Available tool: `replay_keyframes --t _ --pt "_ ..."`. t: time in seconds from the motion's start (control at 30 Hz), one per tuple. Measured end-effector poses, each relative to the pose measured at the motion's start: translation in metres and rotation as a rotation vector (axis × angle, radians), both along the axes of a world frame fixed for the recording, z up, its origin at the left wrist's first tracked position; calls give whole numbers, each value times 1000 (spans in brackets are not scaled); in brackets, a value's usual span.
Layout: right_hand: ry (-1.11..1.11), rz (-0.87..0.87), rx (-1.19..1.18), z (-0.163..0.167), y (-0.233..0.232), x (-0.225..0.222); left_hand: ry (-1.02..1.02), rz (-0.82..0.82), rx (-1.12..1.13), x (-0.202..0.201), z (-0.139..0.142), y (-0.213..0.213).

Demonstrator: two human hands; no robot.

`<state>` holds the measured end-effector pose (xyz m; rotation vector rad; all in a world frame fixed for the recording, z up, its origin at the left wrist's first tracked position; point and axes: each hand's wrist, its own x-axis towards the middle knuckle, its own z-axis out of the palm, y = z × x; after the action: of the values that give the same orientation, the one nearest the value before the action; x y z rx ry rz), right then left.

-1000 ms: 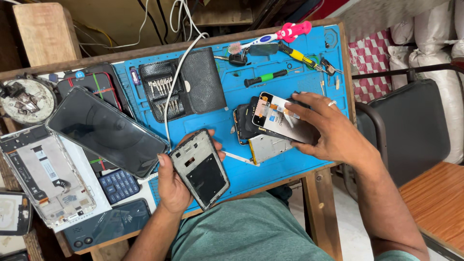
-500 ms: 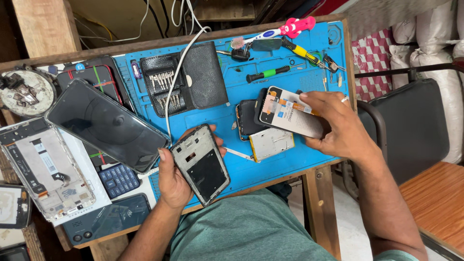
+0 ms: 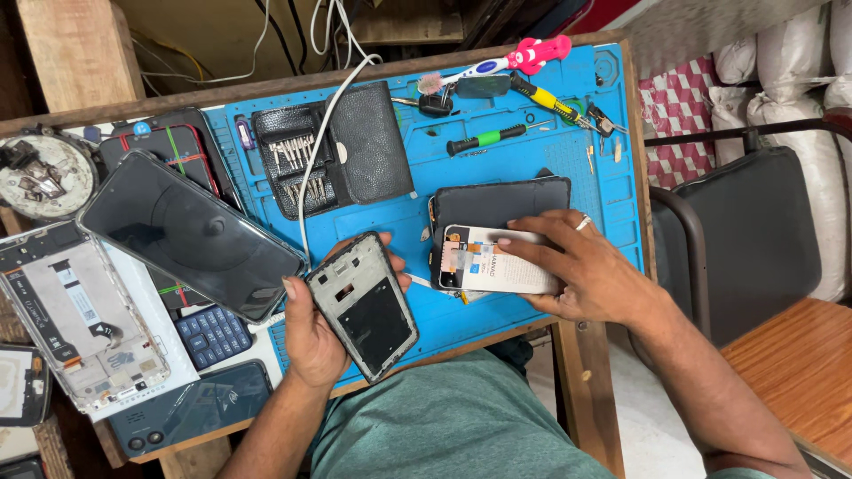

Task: The person disassembles a smartphone, removes the back cover, and uses a small tool to scrape adhesive from the frame. They handle multiple disassembled phones and tools on a cluttered workbench.

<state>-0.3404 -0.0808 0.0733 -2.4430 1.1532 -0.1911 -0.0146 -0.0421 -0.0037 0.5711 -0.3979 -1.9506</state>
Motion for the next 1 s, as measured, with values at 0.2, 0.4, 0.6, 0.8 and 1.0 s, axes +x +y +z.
replay_keyframes --t 0.2,0.4,0.6,0.8,1.0 --pt "75 34 -19 8 -1 3 -7 -2 -6 -1 3 3" --pt "213 101 -84 4 3 6 -37 7 -15 -5 7 5" --pt "105 58 -130 3 0 0 -33 4 -35 -5 6 5" --pt "-57 -6 -229 2 -23 -14 -10 0 -28 -7 5 5" --pt "1 -19 -187 9 -43 -13 -13 3 -34 -7 6 4"
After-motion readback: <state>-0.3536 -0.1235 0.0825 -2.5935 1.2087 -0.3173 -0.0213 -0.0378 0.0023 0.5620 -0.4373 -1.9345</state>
